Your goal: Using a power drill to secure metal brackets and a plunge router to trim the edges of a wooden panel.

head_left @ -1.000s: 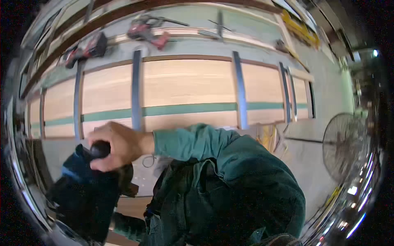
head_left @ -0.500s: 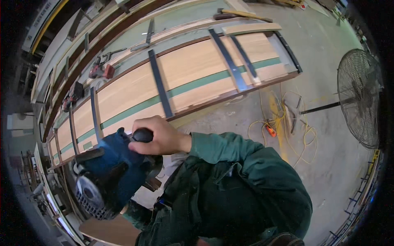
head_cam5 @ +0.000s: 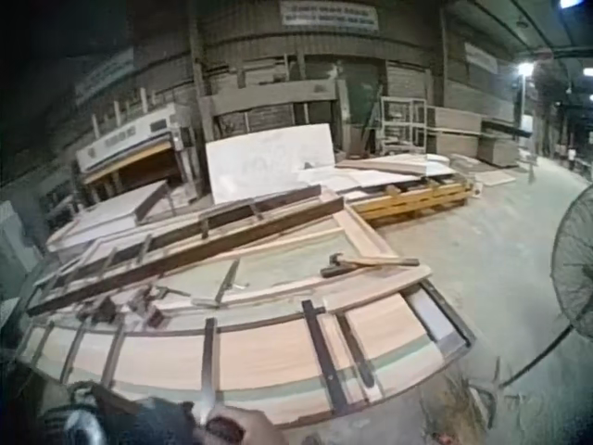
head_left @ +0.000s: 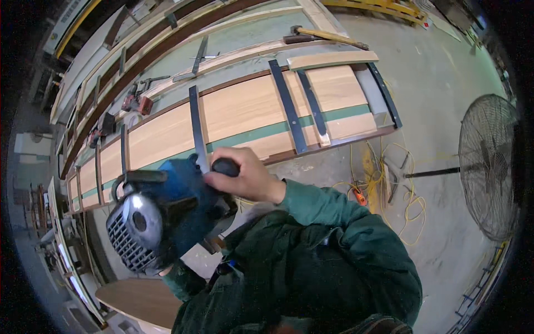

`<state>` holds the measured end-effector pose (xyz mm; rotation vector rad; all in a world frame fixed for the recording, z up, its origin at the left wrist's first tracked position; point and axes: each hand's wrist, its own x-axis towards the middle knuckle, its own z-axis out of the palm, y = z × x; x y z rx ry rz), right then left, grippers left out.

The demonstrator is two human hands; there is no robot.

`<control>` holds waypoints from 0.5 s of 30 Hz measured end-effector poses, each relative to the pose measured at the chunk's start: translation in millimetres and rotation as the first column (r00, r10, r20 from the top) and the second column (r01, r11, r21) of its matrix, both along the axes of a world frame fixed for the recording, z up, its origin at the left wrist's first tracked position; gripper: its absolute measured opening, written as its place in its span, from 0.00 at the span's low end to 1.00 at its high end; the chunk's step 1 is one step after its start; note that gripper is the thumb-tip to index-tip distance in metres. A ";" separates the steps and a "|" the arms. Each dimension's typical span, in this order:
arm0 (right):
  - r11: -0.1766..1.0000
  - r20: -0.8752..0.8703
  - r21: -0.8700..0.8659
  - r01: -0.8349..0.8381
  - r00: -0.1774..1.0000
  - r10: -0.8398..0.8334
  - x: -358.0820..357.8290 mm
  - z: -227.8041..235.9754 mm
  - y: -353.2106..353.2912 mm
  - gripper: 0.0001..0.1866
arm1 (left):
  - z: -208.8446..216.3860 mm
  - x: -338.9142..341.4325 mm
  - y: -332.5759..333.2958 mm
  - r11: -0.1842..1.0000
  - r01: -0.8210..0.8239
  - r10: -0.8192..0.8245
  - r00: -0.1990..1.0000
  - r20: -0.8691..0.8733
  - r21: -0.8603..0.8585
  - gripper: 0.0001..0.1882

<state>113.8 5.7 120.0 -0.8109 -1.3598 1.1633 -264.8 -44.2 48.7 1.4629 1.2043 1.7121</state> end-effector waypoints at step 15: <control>0.928 0.033 -0.177 -0.327 0.941 0.337 78.9 3.2 84.7 0.14 | 65.0 202.0 -28.9 0.813 -0.494 0.582 0.676 0.451 -0.308 0.16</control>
